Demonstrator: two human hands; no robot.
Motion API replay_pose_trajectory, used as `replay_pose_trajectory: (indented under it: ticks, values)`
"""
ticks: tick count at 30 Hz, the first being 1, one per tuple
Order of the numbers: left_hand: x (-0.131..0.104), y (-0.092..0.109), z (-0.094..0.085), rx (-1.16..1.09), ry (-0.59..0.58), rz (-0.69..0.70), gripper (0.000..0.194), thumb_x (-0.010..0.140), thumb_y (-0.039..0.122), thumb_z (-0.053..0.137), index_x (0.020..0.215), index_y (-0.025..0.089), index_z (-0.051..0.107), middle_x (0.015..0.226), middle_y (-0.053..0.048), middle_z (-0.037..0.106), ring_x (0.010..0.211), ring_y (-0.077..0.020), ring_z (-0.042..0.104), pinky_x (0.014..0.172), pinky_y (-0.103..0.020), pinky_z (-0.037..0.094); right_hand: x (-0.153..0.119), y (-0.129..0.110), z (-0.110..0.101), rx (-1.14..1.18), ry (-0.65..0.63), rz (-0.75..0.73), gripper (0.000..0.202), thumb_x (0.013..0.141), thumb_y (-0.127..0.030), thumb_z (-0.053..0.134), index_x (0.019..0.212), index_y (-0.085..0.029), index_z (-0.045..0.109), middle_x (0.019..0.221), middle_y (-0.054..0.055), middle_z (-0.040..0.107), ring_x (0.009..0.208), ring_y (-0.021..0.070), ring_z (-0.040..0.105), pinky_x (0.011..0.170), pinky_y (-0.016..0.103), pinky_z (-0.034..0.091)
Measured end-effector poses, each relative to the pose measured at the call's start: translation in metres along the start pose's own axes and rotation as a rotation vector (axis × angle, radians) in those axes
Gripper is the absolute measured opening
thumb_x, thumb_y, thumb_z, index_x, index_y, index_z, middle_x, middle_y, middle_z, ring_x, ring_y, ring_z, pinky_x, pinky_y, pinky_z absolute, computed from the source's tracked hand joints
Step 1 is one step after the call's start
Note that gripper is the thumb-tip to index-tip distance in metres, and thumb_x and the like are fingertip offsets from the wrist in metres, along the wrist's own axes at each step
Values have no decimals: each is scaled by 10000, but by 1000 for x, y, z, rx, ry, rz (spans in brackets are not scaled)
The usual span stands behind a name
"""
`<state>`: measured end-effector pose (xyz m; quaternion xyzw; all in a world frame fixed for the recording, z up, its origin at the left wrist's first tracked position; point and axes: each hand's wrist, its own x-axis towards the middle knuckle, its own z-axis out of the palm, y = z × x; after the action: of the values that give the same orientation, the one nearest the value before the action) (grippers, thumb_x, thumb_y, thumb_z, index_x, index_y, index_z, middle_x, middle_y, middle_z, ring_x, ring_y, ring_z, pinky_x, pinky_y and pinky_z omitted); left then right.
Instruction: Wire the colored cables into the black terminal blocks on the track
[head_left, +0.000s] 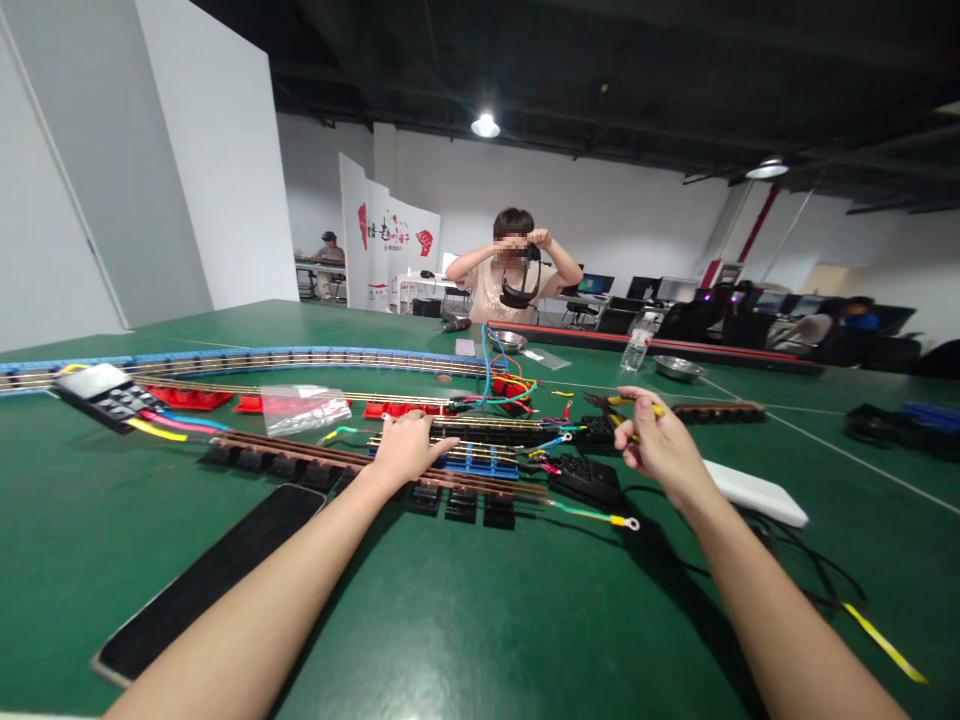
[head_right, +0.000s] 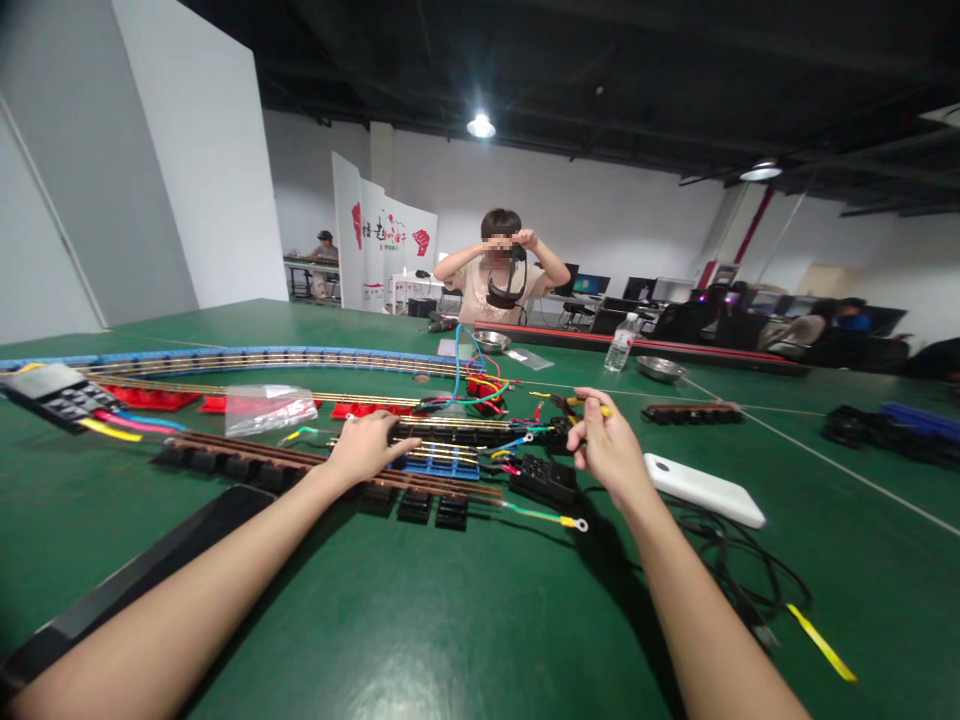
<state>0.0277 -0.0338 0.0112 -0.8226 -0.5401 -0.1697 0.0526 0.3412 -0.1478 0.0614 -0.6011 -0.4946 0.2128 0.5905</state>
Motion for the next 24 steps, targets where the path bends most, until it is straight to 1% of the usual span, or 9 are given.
replay_pose_trajectory:
  ticks: [2, 4, 7, 10, 13, 18, 20, 24]
  values:
    - [0, -1, 1, -1, 4, 0, 504, 907, 589, 497, 1107, 156, 659, 1126, -151, 676, 1081, -314, 610, 931, -431, 423, 12, 1, 0, 15, -44, -1, 683, 791, -767, 471, 1207, -226, 502, 508, -47, 536, 330, 105, 425, 310, 169, 227]
    - [0, -1, 1, -8, 9, 3, 503, 910, 583, 495, 1111, 151, 656, 1129, -155, 674, 1089, -315, 606, 930, -435, 424, 20, 9, 1, 68, -35, 23, 668, 800, -762, 464, 1194, -224, 506, 509, -51, 531, 332, 98, 412, 315, 166, 218]
    - [0, -2, 3, -14, 10, 14, 514, 906, 588, 498, 1109, 143, 656, 1144, -164, 667, 1104, -322, 599, 929, -438, 428, 21, 24, 1, 62, 12, 49, 655, 811, -756, 449, 1178, -218, 518, 499, -53, 523, 328, 92, 406, 329, 163, 215]
    - [1, -3, 4, -10, 15, 21, 532, 910, 593, 487, 1129, 136, 649, 1162, -169, 659, 1110, -324, 596, 933, -441, 431, 15, 34, 1, 13, -58, 86, 655, 816, -750, 442, 1182, -213, 525, 501, -44, 543, 323, 96, 418, 333, 162, 207]
    - [1, -3, 5, -4, 12, 18, 531, 920, 584, 472, 1159, 140, 638, 1168, -170, 657, 1113, -318, 595, 932, -438, 436, 11, 35, 5, -3, -120, 102, 651, 827, -745, 420, 1179, -207, 521, 492, -45, 544, 315, 102, 423, 332, 166, 200]
    - [1, -3, 6, -4, 16, 22, 510, 928, 571, 461, 1138, 144, 645, 1156, -165, 660, 1114, -318, 593, 931, -448, 435, 10, 38, 15, -44, -143, 38, 642, 841, -741, 394, 1174, -205, 513, 483, -61, 528, 326, 101, 442, 344, 174, 241]
    - [1, -3, 6, 0, 16, 18, 505, 931, 569, 457, 1135, 147, 645, 1163, -162, 658, 1117, -314, 591, 928, -441, 435, 9, 38, 17, -68, -140, 42, 638, 847, -734, 386, 1174, -201, 513, 485, -59, 532, 328, 100, 436, 343, 177, 241]
    - [2, -3, 6, 5, 17, 27, 523, 939, 565, 448, 1153, 128, 640, 1162, -169, 660, 1108, -316, 599, 919, -438, 439, 14, 32, 16, -132, -84, 46, 568, 893, -671, 353, 1137, -194, 541, 450, -66, 498, 303, 93, 383, 341, 187, 235]
